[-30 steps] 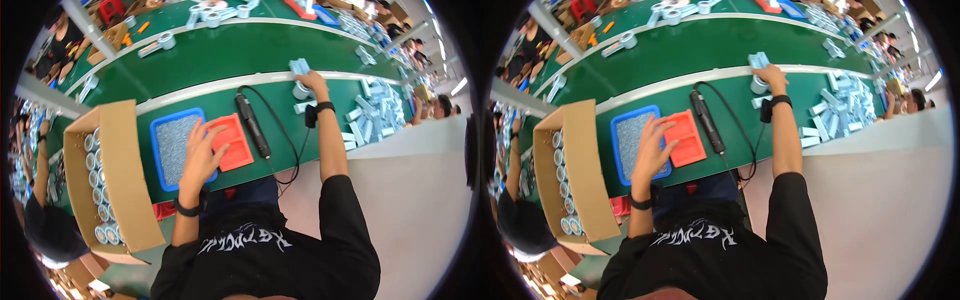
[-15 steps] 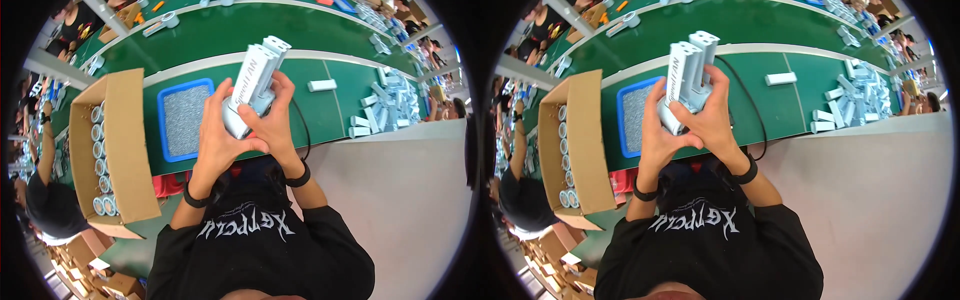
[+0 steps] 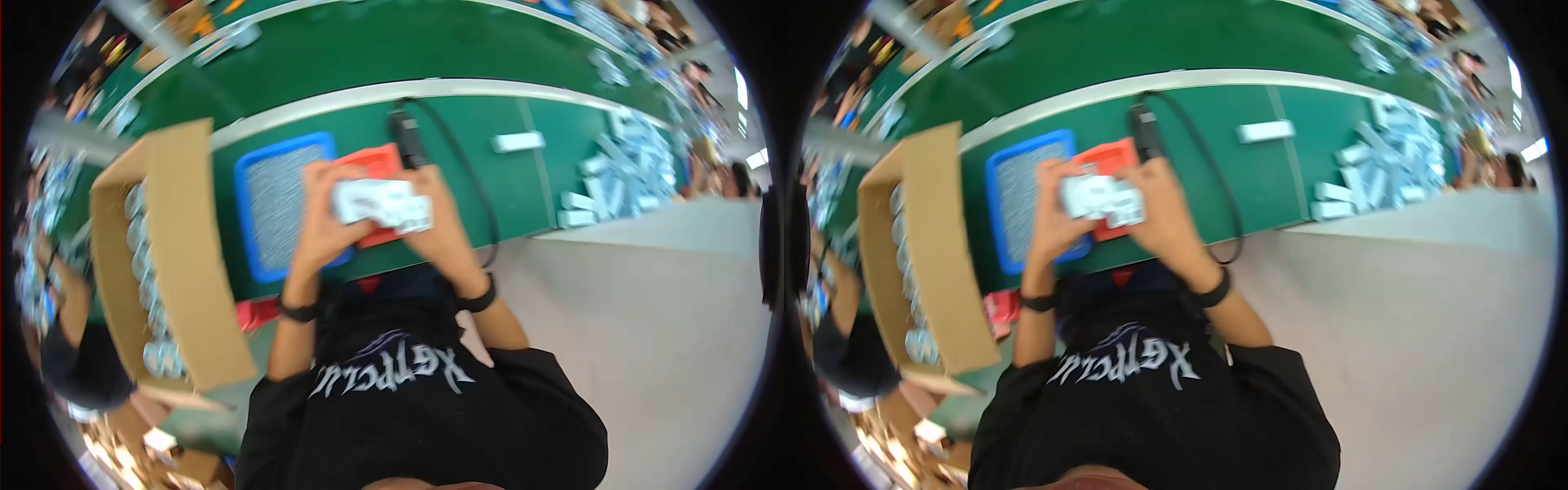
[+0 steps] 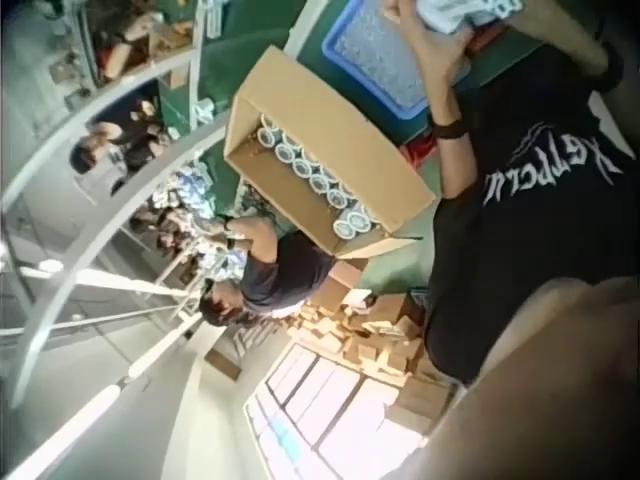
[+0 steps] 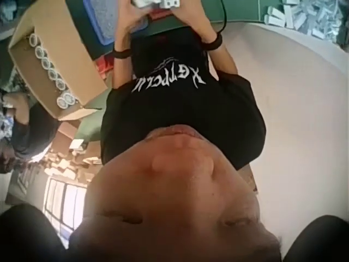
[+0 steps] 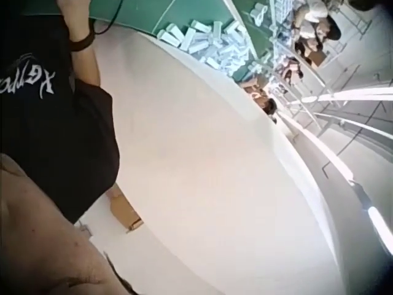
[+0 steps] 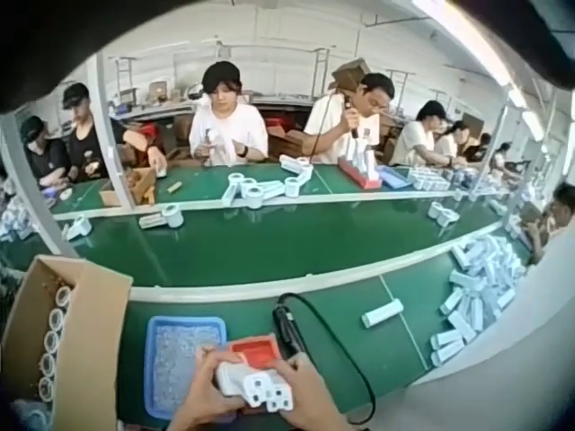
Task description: The person picks up a motor from a box, places it into a red mold, and fits a plastic housing over it. They then pick up screws from a tray and drive them into the housing using a power screwdriver.
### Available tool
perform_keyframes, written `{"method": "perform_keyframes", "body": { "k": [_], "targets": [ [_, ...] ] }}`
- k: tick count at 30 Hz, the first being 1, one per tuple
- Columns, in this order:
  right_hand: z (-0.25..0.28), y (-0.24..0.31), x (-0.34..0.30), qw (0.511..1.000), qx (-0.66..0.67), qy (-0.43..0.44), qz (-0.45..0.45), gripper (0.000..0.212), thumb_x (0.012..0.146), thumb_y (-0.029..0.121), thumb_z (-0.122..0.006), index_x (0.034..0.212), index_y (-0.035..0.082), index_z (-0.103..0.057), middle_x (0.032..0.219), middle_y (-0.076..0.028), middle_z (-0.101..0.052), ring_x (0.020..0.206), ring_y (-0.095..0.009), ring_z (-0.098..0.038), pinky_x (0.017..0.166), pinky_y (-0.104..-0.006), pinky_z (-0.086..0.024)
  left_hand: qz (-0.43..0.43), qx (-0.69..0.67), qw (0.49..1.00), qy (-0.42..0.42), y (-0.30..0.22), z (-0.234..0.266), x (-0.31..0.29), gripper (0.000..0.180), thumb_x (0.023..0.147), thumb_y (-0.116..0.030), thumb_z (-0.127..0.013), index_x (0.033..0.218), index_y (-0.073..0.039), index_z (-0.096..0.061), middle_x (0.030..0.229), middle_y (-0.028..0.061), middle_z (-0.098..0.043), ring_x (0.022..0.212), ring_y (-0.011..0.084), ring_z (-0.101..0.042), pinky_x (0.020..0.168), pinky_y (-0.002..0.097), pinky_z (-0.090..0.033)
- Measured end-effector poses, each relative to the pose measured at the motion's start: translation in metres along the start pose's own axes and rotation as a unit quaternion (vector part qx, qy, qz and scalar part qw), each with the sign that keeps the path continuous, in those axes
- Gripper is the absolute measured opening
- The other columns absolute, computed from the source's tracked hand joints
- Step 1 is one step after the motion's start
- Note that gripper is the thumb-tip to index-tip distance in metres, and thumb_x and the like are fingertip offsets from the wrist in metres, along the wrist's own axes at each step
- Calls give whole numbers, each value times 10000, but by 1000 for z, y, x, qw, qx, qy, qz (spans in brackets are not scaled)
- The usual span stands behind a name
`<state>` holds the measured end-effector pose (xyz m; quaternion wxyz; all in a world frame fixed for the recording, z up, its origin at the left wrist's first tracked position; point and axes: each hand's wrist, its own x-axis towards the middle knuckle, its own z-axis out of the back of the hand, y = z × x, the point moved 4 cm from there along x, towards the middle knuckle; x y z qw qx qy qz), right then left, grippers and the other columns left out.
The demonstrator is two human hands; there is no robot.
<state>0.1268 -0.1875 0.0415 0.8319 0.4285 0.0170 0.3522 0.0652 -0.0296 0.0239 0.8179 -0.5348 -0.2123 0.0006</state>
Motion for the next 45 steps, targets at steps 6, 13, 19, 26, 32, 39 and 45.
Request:
{"method": "perform_keyframes", "body": {
  "k": [6, 13, 19, 26, 32, 39, 45],
  "targets": [
    [-14, 12, 3, 997, -32, 76, -13, 409, 675, 79, -686, 1051, 32, -531, 969, -193, -429, 884, -386, -520, 742, -437, -461, 35, -95, 990, 100, 17, 27, 26, 573, 630, 17, -708, 1167, -31, -516, 1282, 159, -483, 1267, 311, -405, 1025, 396, -350],
    [-8, 10, -7, 983, -106, 152, 9, 497, 629, 68, -711, 1082, 7, -516, 1032, -176, -438, 919, -334, -518, 791, -381, -478, 49, 29, 976, 209, 11, -4, 36, 539, 662, 74, -591, 1168, -81, -490, 1451, 197, -312, 1322, 357, -343, 1033, 418, -321],
    [-14, 3, -5, 976, -160, 137, 50, 507, 616, 89, -729, 1071, 10, -518, 1038, -159, -443, 890, -294, -549, 688, -358, -507, 71, 109, 983, 130, 11, -13, 33, 445, 671, 79, -572, 1086, -59, -490, 1271, 178, -425, 1171, 351, -448, 957, 392, -373],
    [-12, 4, -18, 998, -60, -11, 13, 581, 622, 179, -772, 1106, 27, -489, 1015, -166, -436, 689, -287, -579, 519, -372, -499, 48, 142, 986, 68, 20, -9, 35, 359, 703, 35, -609, 1038, -37, -505, 1056, 133, -484, 1013, 310, -503, 902, 371, -407],
    [-23, -2, -12, 991, -43, 107, -65, 668, 632, 218, -791, 1202, 111, -460, 1013, -183, -431, 632, -317, -597, 529, -378, -503, 18, 33, 998, 53, 15, -1, 32, 333, 719, 24, -623, 1036, -20, -532, 1011, 129, -525, 990, 279, -533, 863, 352, -433],
    [-15, -11, -14, 983, -21, 182, 13, 679, 619, 233, -804, 1187, 122, -449, 1048, -212, -468, 719, -351, -618, 607, -399, -524, 162, 30, 963, 215, 9, -2, 45, 368, 728, 51, -598, 1081, -24, -528, 1081, 111, -545, 1005, 246, -544, 871, 335, -442],
    [-14, -7, -9, 986, -95, 136, 29, 653, 645, 150, -769, 1219, 95, -463, 1006, -147, -477, 892, -293, -581, 649, -364, -518, 15, 113, 981, 155, 1, -7, 44, 352, 718, 54, -610, 1054, -24, -538, 1029, 146, -583, 928, 288, -584, 790, 356, -469]
  ]
}}
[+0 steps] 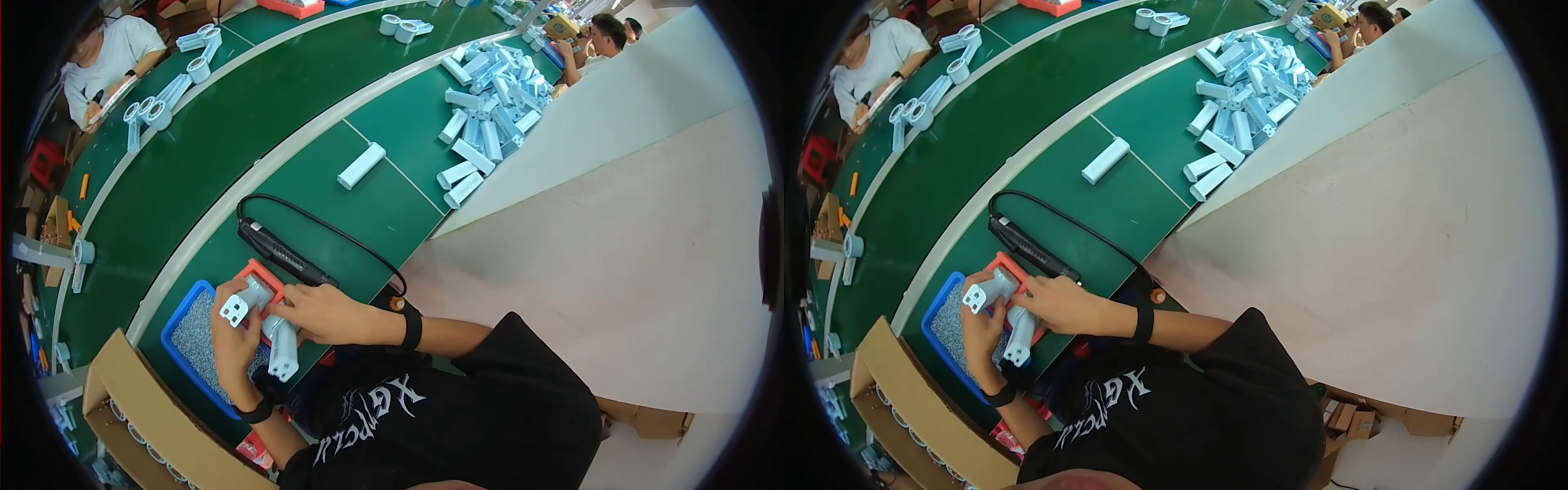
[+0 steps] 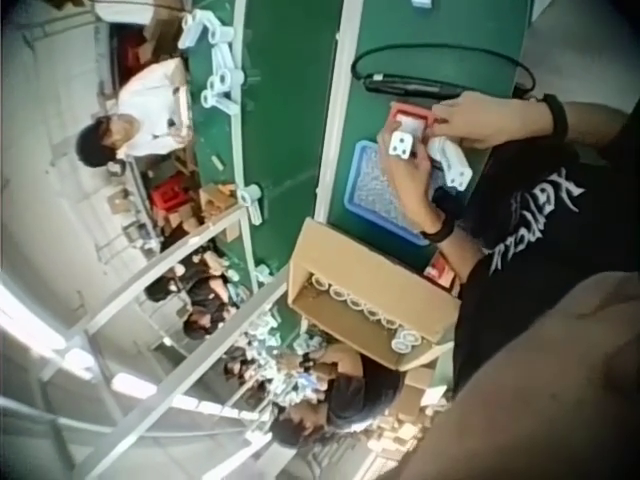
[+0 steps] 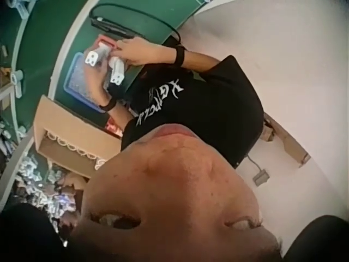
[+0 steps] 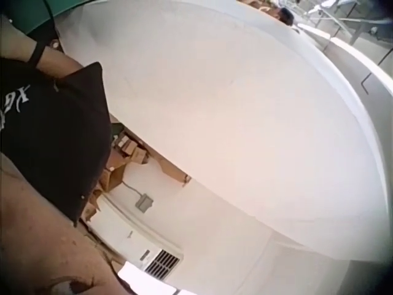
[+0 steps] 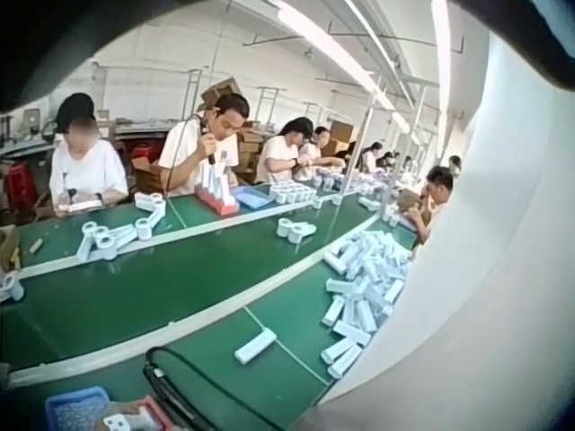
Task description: The person picks up a motor from a box, places it into a red mold, and fits a plastic housing over it. They then pick up screws from a tray and drive them into the housing using a power screwdriver.
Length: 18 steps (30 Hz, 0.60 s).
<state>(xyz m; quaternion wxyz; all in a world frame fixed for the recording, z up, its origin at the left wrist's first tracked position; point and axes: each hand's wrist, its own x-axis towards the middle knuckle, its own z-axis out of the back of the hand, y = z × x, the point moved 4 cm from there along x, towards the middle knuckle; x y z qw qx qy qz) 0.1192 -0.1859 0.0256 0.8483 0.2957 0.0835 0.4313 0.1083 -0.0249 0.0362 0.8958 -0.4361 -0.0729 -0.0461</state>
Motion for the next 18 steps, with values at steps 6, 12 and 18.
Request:
{"method": "perform_keyframes", "body": {
  "k": [6, 12, 18],
  "targets": [
    [-3, -9, 4, 1000, 0, 3, 28, 593, 669, 164, -748, 1187, 56, -479, 1020, -127, -483, 936, -284, -551, 684, -362, -509, 36, -64, 996, 43, 31, -4, -2, 378, 710, 18, -638, 1074, -21, -546, 1103, 141, -557, 1017, 298, -550, 852, 370, -449],
    [-12, -15, -14, 991, 76, -90, 62, 489, 737, 218, -701, 1169, 81, -517, 1029, -106, -503, 902, -312, -565, 753, -391, -490, 22, -32, 999, 10, 30, -11, -14, 414, 727, -66, -680, 1115, -24, -542, 1151, 135, -541, 1058, 312, -524, 923, 383, -412],
    [54, -28, 6, 993, 25, 117, 7, 460, 738, 196, -696, 1173, 146, -552, 1003, -113, -574, 895, -299, -583, 775, -401, -484, 91, -79, 993, 7, 48, -18, -21, 438, 743, -122, -696, 1138, -22, -536, 1171, 139, -525, 1090, 319, -494, 948, 387, -385]
  ]
}}
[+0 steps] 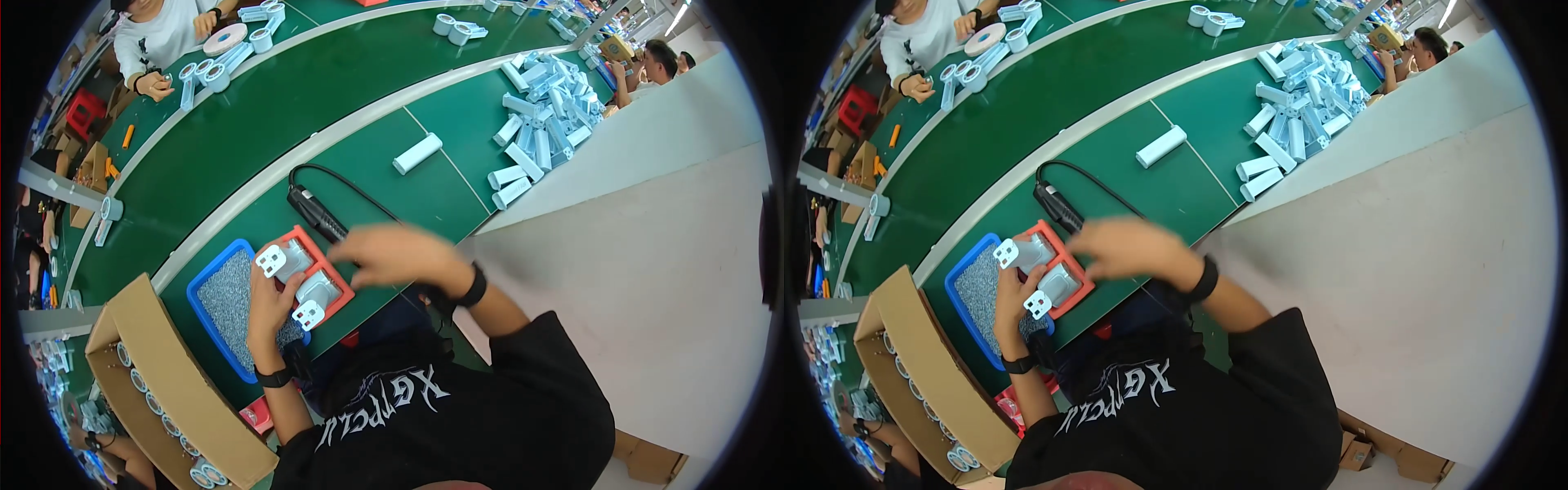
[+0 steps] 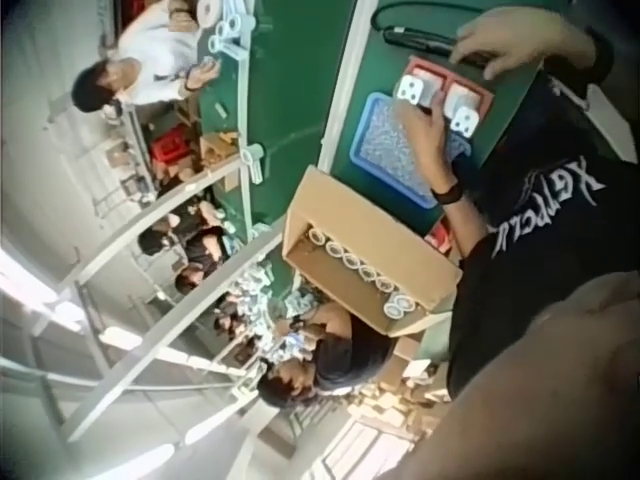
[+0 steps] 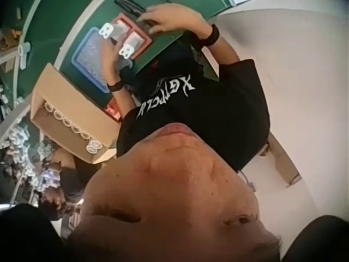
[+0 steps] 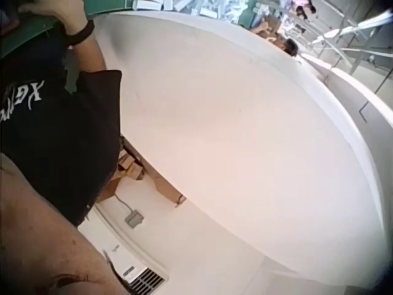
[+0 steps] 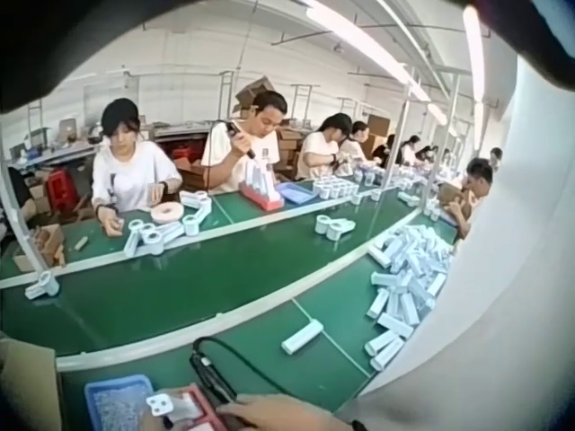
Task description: The person picks up a motor from a box, places it into a red mold, and fits a plastic housing over it. They then pick up screws from a tray and drive them into the housing using a power screwdriver.
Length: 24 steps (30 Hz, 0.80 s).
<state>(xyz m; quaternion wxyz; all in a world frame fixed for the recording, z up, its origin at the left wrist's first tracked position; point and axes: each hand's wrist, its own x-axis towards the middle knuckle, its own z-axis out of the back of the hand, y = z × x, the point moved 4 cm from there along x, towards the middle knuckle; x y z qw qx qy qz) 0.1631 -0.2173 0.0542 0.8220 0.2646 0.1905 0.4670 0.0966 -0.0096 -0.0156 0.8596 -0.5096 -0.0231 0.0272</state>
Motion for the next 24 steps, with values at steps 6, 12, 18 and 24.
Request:
{"method": "perform_keyframes", "body": {
  "k": [6, 12, 18, 24],
  "targets": [
    [173, -212, -36, 678, -154, -594, -405, 612, 728, 333, -667, 1240, 71, -456, 1207, -231, -454, 1143, -393, -443, 921, -480, -402, -30, 39, 999, 1, -5, 0, 4, 439, 771, -170, -678, 1148, -5, -525, 1153, 162, -512, 1102, 337, -459, 962, 395, -362],
    [207, -307, -93, 613, -225, -405, -640, 884, 673, 475, -649, 1435, 235, -270, 1499, -207, -134, 1333, -516, -156, 972, -734, -162, -36, 34, 999, 5, 4, -4, 6, 465, 798, -233, -655, 1168, 6, -507, 1153, 187, -501, 1120, 361, -436, 979, 409, -343],
    [198, -307, -174, 532, -116, -245, -802, 968, 657, 661, -623, 1448, 234, -263, 1525, -129, -147, 1343, -514, -149, 953, -765, -116, -60, 51, 997, -23, 4, -1, 1, 490, 792, -249, -659, 1190, -9, -501, 1201, 180, -493, 1157, 362, -422, 1002, 413, -319],
    [204, -333, -154, 595, -140, -203, -766, 979, 647, 651, -647, 1434, 189, -294, 1465, -138, -293, 1326, -410, -289, 1025, -605, -237, -66, 45, 997, -1, 1, -1, 4, 500, 780, -251, -665, 1203, -34, -508, 1227, 156, -498, 1174, 351, -419, 1021, 419, -297]
  ]
}}
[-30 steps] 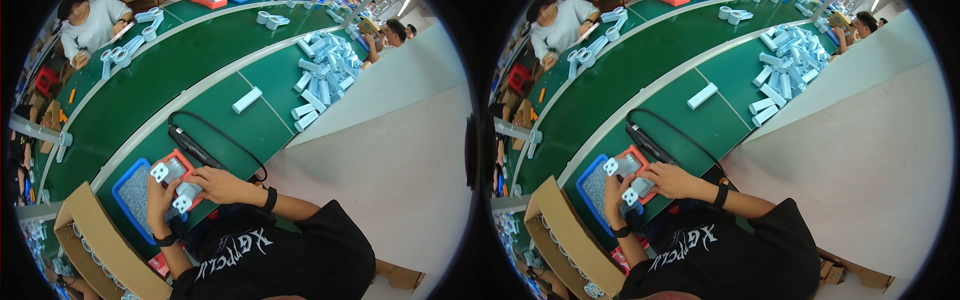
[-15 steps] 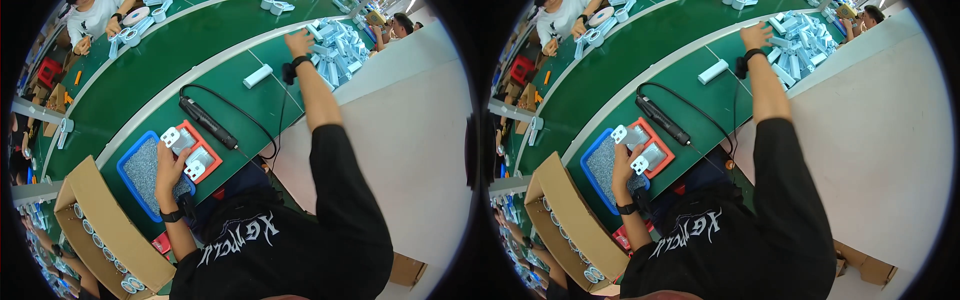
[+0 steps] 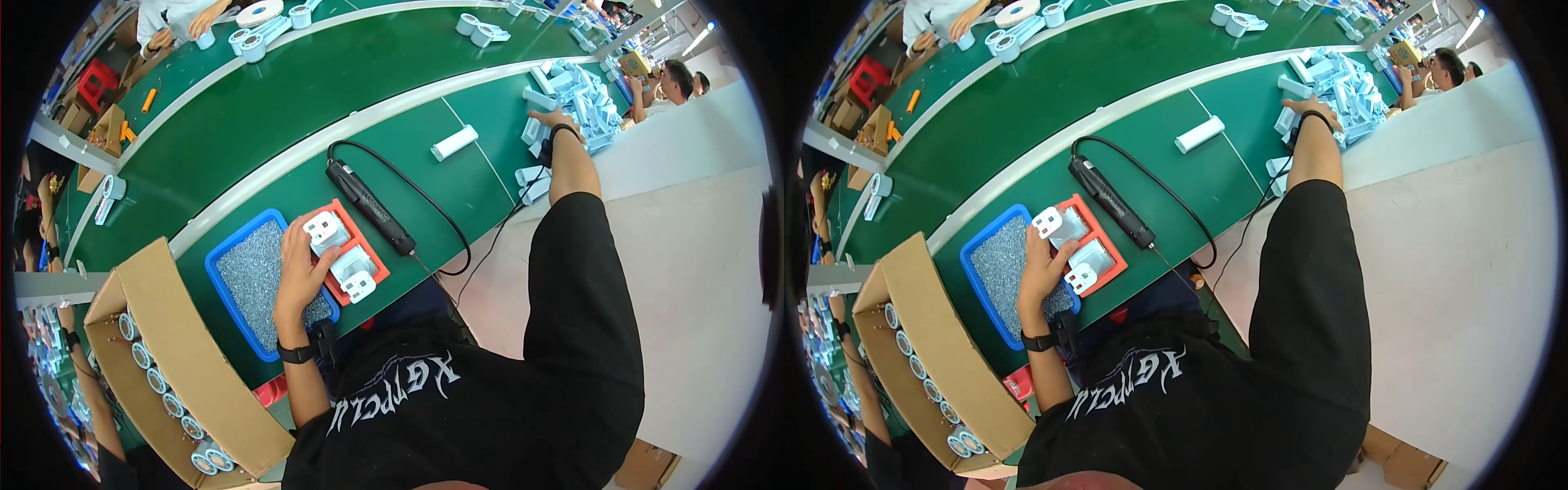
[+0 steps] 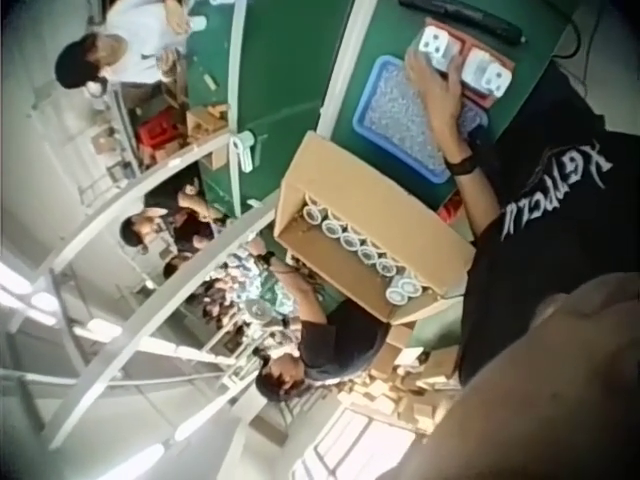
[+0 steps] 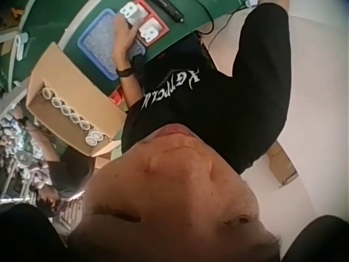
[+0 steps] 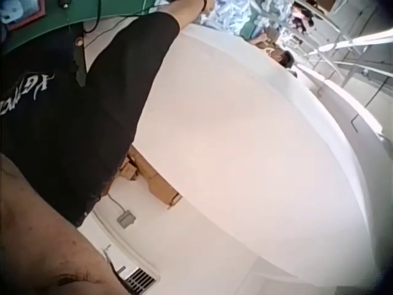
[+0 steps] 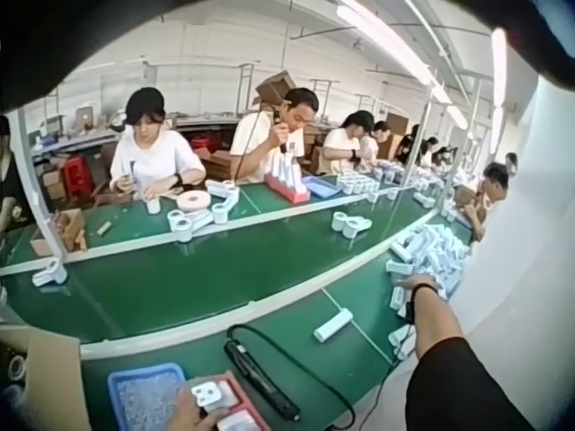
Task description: The person picks up a motor from a box, places it into a red mold, and fits a plastic housing over it. They then pick up screws from a tray and drive them into the housing using a power screwdriver.
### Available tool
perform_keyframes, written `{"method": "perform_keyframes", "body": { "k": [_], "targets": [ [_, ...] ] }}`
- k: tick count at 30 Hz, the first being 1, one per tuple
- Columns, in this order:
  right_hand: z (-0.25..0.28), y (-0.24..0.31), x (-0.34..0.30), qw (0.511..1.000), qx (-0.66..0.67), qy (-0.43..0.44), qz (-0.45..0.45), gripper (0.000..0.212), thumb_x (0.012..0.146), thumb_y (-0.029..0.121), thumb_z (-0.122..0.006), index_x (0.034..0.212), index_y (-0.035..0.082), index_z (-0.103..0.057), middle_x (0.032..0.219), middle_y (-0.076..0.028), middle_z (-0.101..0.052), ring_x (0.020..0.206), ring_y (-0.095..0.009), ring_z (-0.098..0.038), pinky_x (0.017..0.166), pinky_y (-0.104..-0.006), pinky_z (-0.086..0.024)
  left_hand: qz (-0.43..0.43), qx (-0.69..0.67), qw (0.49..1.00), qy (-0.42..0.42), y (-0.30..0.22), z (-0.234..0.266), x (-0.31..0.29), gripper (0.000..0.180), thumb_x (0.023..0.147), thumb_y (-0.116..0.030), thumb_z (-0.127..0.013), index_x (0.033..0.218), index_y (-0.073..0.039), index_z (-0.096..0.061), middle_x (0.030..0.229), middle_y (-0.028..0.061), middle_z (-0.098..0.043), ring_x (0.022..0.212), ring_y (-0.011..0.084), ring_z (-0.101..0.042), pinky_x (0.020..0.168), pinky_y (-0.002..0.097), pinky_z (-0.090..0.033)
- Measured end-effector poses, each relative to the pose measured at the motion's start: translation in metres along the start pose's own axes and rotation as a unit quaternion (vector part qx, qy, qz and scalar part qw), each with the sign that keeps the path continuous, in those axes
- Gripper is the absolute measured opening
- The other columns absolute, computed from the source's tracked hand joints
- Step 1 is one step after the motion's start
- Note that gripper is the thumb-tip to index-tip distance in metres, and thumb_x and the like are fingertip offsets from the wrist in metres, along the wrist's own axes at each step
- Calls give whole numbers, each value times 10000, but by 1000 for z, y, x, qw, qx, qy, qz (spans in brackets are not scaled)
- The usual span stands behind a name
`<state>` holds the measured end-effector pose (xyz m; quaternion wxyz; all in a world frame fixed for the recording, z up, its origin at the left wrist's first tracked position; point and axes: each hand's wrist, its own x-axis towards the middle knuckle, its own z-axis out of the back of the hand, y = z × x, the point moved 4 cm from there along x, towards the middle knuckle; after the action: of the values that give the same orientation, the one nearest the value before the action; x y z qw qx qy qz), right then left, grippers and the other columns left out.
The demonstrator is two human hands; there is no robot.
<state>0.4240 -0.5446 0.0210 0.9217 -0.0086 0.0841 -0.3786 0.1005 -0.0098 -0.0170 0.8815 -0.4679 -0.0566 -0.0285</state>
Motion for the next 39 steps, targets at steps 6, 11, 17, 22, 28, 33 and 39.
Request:
{"method": "perform_keyframes", "body": {
  "k": [6, 11, 17, 22, 28, 33, 39],
  "targets": [
    [-33, 82, -53, 982, -62, 25, 175, 800, 648, 535, -696, 1293, 100, -510, 1261, -195, -540, 1162, -319, -531, 973, -362, -423, 3, -3, 1000, -15, 2, 7, -8, 503, 779, -251, -666, 1209, -42, -509, 1220, 155, -505, 1176, 350, -420, 1022, 424, -295],
    [-70, 101, -46, 978, -6, -40, 204, 495, 698, 368, -662, 1128, 125, -636, 1188, -130, -604, 1103, -337, -569, 915, -406, -463, -19, -1, 1000, -12, -3, 1, 0, 515, 778, -258, -670, 1213, -36, -505, 1212, 160, -506, 1172, 350, -422, 1019, 426, -297],
    [-46, 102, -106, 946, 1, 167, 278, 491, 685, 224, -642, 1139, 42, -591, 1103, -192, -626, 1029, -354, -601, 897, -409, -475, -32, 5, 999, -13, -3, 3, -2, 530, 778, -255, -673, 1223, -30, -495, 1209, 165, -506, 1168, 354, -424, 1010, 422, -311],
    [-53, 73, -125, 933, -61, 72, 346, 468, 695, 188, -609, 1158, 122, -600, 1120, -181, -622, 1053, -322, -599, 873, -396, -488, -11, -2, 1000, -13, -4, 5, -5, 526, 783, -247, -670, 1224, -25, -489, 1215, 173, -501, 1186, 360, -417, 1017, 422, -312],
    [49, 63, -235, 832, 320, -24, 454, 449, 686, 177, -671, 1128, 110, -626, 931, -110, -625, 744, -149, -590, 667, -255, -454, -27, -35, 995, -94, -16, 13, -5, 515, 764, -168, -692, 1219, -34, -491, 1242, 186, -478, 1209, 372, -410, 1026, 429, -323],
    [67, 58, -304, 765, 326, -29, 555, 424, 716, 177, -642, 1132, 100, -612, 827, -77, -593, 706, -135, -547, 637, -268, -431, 21, 5, 990, -139, -39, 25, -20, 486, 766, -120, -691, 1207, -41, -505, 1245, 184, -482, 1205, 351, -435, 1007, 420, -348],
    [29, 39, -202, 862, 62, -182, 469, 447, 725, 230, -661, 1138, 87, -567, 1015, -134, -632, 814, -364, -580, 732, -414, -464, 66, 117, 975, -177, -34, 41, -52, 428, 749, -102, -695, 1149, -66, -547, 1133, 167, -495, 1081, 361, -468, 928, 414, -401]
  ]
}}
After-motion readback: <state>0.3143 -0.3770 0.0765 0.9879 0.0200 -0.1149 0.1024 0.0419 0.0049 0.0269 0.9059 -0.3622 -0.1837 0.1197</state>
